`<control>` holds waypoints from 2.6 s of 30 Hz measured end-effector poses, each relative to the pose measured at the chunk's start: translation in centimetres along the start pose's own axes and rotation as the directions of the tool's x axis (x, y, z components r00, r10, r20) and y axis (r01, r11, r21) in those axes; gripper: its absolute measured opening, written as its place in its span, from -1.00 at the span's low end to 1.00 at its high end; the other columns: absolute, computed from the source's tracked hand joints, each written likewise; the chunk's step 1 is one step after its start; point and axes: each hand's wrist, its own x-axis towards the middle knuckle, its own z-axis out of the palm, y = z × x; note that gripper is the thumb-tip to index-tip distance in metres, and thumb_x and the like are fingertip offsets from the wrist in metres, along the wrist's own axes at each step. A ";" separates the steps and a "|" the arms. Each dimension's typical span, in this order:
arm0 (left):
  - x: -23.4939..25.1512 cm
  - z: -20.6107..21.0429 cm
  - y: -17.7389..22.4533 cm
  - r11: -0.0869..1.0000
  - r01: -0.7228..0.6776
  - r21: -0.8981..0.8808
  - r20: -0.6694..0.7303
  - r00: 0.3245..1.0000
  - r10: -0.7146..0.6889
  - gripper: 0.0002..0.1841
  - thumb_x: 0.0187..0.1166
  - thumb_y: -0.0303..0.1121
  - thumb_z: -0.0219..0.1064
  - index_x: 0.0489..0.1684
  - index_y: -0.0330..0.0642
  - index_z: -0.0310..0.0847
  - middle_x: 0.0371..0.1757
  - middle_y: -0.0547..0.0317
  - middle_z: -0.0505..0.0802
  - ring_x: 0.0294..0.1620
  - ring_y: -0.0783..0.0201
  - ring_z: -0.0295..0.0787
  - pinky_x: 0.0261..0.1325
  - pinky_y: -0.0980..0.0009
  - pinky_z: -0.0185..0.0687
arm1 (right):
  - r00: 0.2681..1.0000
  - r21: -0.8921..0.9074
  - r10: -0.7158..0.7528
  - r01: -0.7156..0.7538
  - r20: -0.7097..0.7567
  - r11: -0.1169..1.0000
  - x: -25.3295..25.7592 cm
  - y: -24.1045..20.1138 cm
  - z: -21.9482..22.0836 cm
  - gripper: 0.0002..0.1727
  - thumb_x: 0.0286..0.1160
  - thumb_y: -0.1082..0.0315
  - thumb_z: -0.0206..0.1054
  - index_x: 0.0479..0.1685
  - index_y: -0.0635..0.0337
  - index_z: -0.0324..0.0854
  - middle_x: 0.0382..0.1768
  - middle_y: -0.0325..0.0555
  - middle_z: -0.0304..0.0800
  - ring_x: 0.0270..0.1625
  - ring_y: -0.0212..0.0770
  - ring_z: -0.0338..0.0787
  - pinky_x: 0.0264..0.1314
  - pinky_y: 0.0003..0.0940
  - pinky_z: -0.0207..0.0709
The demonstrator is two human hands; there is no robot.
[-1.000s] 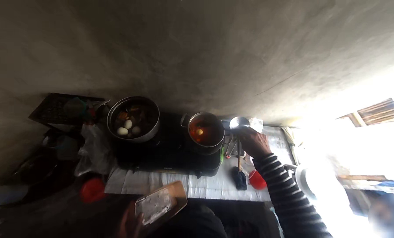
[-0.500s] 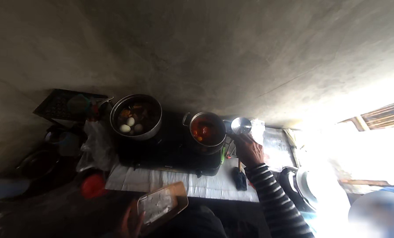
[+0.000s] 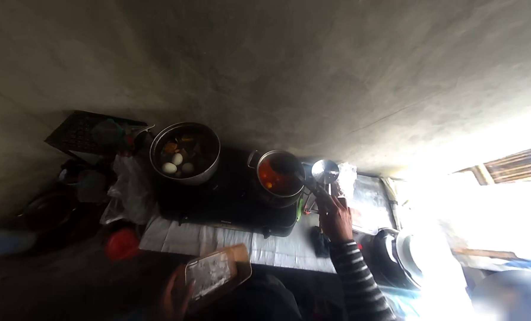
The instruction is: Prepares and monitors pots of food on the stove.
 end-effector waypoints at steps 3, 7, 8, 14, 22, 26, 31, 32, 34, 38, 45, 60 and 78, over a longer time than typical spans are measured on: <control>0.8 0.3 -0.2 0.999 -0.031 0.014 0.004 1.000 0.031 -0.24 0.55 -0.01 0.44 0.69 -0.27 0.40 0.36 -0.29 0.76 0.25 -0.10 0.80 0.39 -0.08 0.64 | 0.999 -0.005 0.022 -0.021 0.045 1.000 -0.3 -0.6 0.5 -0.64 0.70 0.14 0.26 0.38 -0.12 0.73 0.17 -0.02 0.84 0.21 0.12 0.81 0.15 0.23 0.65; 1.1 0.3 0.3 1.000 0.002 0.012 0.002 1.000 -0.002 -0.24 0.54 0.00 0.46 0.68 -0.26 0.40 0.31 -0.32 0.78 0.19 -0.13 0.82 0.32 -0.10 0.68 | 1.000 0.065 0.020 -0.021 0.009 0.998 -0.3 -2.1 -2.1 -0.60 0.68 0.21 0.26 0.42 0.07 0.65 0.19 0.06 0.84 -0.07 0.14 0.92 -0.08 0.24 0.75; 1.1 0.3 0.4 1.000 0.008 0.014 0.003 1.000 -0.008 -0.24 0.53 0.00 0.45 0.68 -0.23 0.41 0.30 -0.30 0.78 0.16 -0.11 0.82 0.29 -0.10 0.69 | 0.999 0.076 -0.006 0.009 -0.044 0.997 -0.2 -2.5 -2.9 -0.60 0.68 0.22 0.25 0.40 0.13 0.64 0.12 0.07 0.88 -0.12 0.12 0.93 -0.12 0.20 0.76; 0.9 0.4 -0.1 0.999 -0.035 0.002 -0.003 0.999 0.035 -0.26 0.53 0.00 0.45 0.66 -0.26 0.44 0.28 -0.29 0.80 0.10 -0.07 0.85 0.24 -0.06 0.73 | 0.970 0.096 -0.157 0.177 -0.184 0.980 -0.2 -3.1 -2.5 -0.57 0.74 0.33 0.16 0.50 0.25 0.60 0.13 0.12 0.88 -0.03 0.05 0.94 -0.01 0.05 0.81; 0.3 0.6 -0.7 1.000 -0.011 -0.006 -0.036 0.999 0.011 -0.25 0.51 0.01 0.46 0.64 -0.25 0.46 0.30 -0.26 0.80 0.15 -0.06 0.84 0.29 -0.04 0.70 | 0.968 0.023 -0.070 0.066 0.242 0.998 -1.2 -3.2 0.1 -0.49 0.75 0.32 0.10 0.67 -0.13 0.48 0.26 0.00 0.85 0.03 0.11 0.92 0.08 0.21 0.75; 0.5 1.0 -1.3 0.999 -0.038 -0.003 -0.044 0.998 0.037 -0.23 0.51 0.10 0.44 0.65 -0.21 0.46 0.28 -0.23 0.82 0.16 -0.04 0.84 0.29 -0.03 0.71 | 0.970 0.141 -0.191 0.212 -0.147 0.967 0.1 -5.1 -5.5 -0.56 0.68 0.27 0.26 0.49 0.15 0.63 0.18 0.08 0.81 0.11 -0.03 0.86 0.15 -0.05 0.78; 0.8 1.2 -1.5 1.000 -0.013 -0.021 -0.029 0.999 0.012 -0.21 0.50 0.14 0.41 0.67 -0.16 0.45 0.31 -0.22 0.80 0.14 -0.04 0.83 0.25 -0.05 0.71 | 0.885 0.084 -0.156 0.213 -0.439 0.974 -0.7 -6.4 -7.1 -0.52 0.68 0.27 0.27 0.49 0.36 0.58 0.02 0.19 0.88 -0.18 0.00 0.90 -0.15 -0.04 0.77; 0.9 1.3 -1.5 0.999 -0.016 -0.034 -0.029 0.999 0.015 -0.21 0.50 0.13 0.42 0.67 -0.18 0.45 0.33 -0.23 0.79 0.17 -0.05 0.82 0.28 -0.05 0.70 | 0.908 0.101 -0.129 0.184 -0.399 0.978 -1.4 -6.1 -5.3 -0.49 0.71 0.28 0.21 0.52 0.42 0.52 -0.01 0.21 0.89 -0.20 0.01 0.91 -0.14 -0.01 0.79; 0.8 1.2 -1.1 0.998 -0.037 -0.043 -0.026 0.999 0.036 -0.21 0.51 0.09 0.43 0.65 -0.25 0.45 0.33 -0.28 0.78 0.20 -0.09 0.81 0.32 -0.06 0.68 | 0.993 0.099 -0.031 0.043 -0.117 0.994 -2.9 -5.0 -1.0 -0.48 0.72 0.24 0.14 0.52 0.41 0.51 -0.21 0.21 0.89 -0.29 0.14 0.91 -0.18 0.16 0.78; 0.8 1.2 -0.7 0.996 -0.066 -0.059 -0.053 0.997 0.063 -0.25 0.50 0.00 0.46 0.61 -0.32 0.47 0.33 -0.29 0.78 0.25 -0.08 0.80 0.38 -0.03 0.65 | 0.897 -0.034 0.166 -0.167 0.411 0.985 -3.5 -4.9 2.0 -0.52 0.88 0.10 -0.04 0.56 0.14 0.47 -0.07 0.19 0.89 0.01 0.21 0.91 0.14 0.21 0.70; 0.5 0.9 -0.3 1.000 -0.023 -0.011 -0.035 0.999 0.023 -0.20 0.49 0.17 0.41 0.66 -0.16 0.48 0.34 -0.21 0.80 0.21 -0.05 0.82 0.32 -0.05 0.69 | 0.985 0.278 -0.076 0.117 -0.155 0.953 -2.5 -7.3 -5.7 -0.51 0.81 0.11 0.05 0.28 0.39 0.60 -0.49 -0.10 0.73 -0.52 -0.21 0.73 -0.42 -0.18 0.68; 1.1 2.2 -1.5 0.998 -0.043 -0.041 -0.067 0.997 0.040 -0.22 0.46 0.17 0.43 0.61 -0.15 0.52 0.27 -0.15 0.84 0.10 0.03 0.87 0.23 0.00 0.75 | 0.997 0.137 0.040 -0.048 0.064 0.989 -4.7 -6.3 -0.2 -0.63 0.79 0.23 0.12 0.22 0.33 0.66 -0.39 0.14 0.83 -0.37 0.12 0.87 -0.25 0.13 0.74; 1.4 2.4 0.0 0.994 -0.071 -0.079 -0.059 0.996 0.066 -0.27 0.45 0.00 0.46 0.58 -0.26 0.52 0.38 -0.20 0.78 0.23 -0.08 0.82 0.33 -0.05 0.69 | 0.914 0.079 0.125 -0.168 0.386 0.983 -4.1 -5.9 2.8 -0.53 0.91 0.12 -0.07 0.26 0.29 0.65 -0.18 0.23 0.85 -0.08 0.21 0.89 0.08 0.20 0.68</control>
